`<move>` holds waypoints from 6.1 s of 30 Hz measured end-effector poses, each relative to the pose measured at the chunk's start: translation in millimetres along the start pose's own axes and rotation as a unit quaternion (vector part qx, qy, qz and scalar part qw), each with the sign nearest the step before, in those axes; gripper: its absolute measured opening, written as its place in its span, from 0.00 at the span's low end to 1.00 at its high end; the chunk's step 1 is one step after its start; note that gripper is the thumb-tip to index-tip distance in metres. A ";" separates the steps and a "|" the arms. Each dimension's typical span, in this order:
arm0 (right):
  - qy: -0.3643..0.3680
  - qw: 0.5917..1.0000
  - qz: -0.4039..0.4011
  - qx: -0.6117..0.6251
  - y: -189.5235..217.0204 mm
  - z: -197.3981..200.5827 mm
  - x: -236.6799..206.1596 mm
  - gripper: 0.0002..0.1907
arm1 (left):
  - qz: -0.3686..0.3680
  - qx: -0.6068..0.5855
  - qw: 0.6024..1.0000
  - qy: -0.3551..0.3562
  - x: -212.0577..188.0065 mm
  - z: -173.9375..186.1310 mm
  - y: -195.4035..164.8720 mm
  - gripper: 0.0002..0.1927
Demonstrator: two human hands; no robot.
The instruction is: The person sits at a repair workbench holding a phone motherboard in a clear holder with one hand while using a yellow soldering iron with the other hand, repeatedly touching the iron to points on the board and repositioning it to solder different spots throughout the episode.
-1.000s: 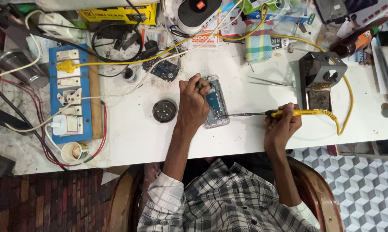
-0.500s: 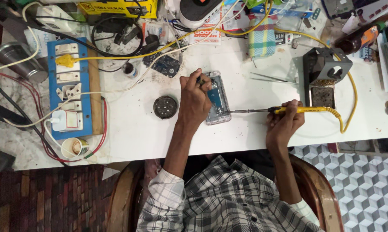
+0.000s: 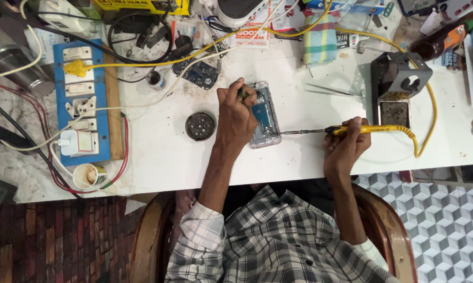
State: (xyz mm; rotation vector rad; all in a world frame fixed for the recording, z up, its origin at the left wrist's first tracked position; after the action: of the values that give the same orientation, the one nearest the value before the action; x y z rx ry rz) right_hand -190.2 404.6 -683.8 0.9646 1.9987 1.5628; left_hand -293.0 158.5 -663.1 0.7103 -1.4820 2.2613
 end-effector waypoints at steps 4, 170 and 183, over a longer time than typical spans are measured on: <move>-0.021 0.999 -0.008 -0.024 -2.0 1.4 1.8 0.18 | -0.007 0.003 1.000 -0.012 2.0 -1.0 -1.3 0.15; -0.018 0.999 -0.019 -0.046 38.9 2.1 -16.9 0.18 | -0.094 0.011 0.994 -0.050 -4.6 22.0 -44.4 0.15; 0.005 0.998 -0.003 -0.064 41.5 -0.2 -13.3 0.17 | -0.141 0.037 0.987 -0.067 -7.9 17.7 -43.5 0.26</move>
State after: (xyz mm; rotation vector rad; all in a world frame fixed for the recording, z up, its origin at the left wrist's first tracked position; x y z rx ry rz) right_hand -170.6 399.9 -645.1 0.9019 1.8808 1.6719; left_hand -259.4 159.3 -629.4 1.0427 -1.2655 2.0957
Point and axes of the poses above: each hand's wrist, its own x-axis towards the middle knuckle, its own z-axis out of the back of the hand, y = z × x, the point moved 5 cm from there along x, towards the middle knuckle, and after that the axes turned 11 degrees about -y, right-handed, at the moved point
